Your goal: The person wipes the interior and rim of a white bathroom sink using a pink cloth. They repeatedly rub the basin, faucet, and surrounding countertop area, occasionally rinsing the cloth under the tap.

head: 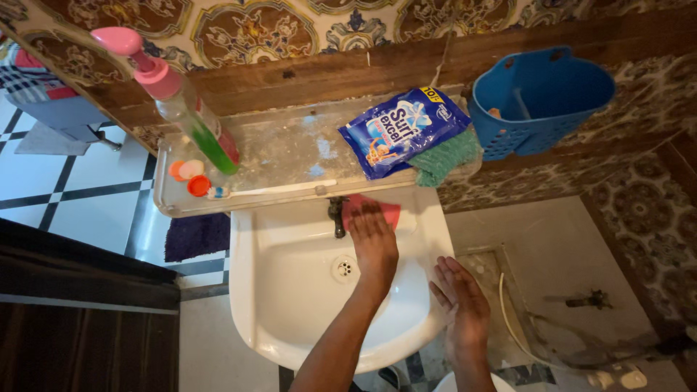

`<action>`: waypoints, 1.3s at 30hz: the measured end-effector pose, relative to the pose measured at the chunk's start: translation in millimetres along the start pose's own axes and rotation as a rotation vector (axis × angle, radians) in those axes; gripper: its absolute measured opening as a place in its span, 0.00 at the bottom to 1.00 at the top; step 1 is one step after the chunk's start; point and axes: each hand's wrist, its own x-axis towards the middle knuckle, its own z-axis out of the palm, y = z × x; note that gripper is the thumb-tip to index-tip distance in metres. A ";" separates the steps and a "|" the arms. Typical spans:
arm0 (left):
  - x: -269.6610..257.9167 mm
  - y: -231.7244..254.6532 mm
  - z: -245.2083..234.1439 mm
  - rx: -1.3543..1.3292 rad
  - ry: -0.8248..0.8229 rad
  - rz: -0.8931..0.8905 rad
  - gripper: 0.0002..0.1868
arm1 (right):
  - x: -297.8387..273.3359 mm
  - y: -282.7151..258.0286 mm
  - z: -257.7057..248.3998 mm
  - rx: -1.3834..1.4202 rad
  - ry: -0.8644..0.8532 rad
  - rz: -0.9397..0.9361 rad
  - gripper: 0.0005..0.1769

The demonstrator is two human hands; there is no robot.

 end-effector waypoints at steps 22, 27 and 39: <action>10.9 21.7 42.9 -0.274 -0.133 0.215 0.33 | -46.0 -48.1 -27.0 0.053 0.172 0.100 0.29; 0.0 -2.5 33.1 -0.410 -0.241 0.390 0.28 | -48.1 -34.8 -34.7 0.096 0.064 0.020 0.27; 2.9 28.9 32.8 -0.395 -0.161 0.306 0.28 | -53.7 -24.5 -41.0 0.109 0.087 0.091 0.25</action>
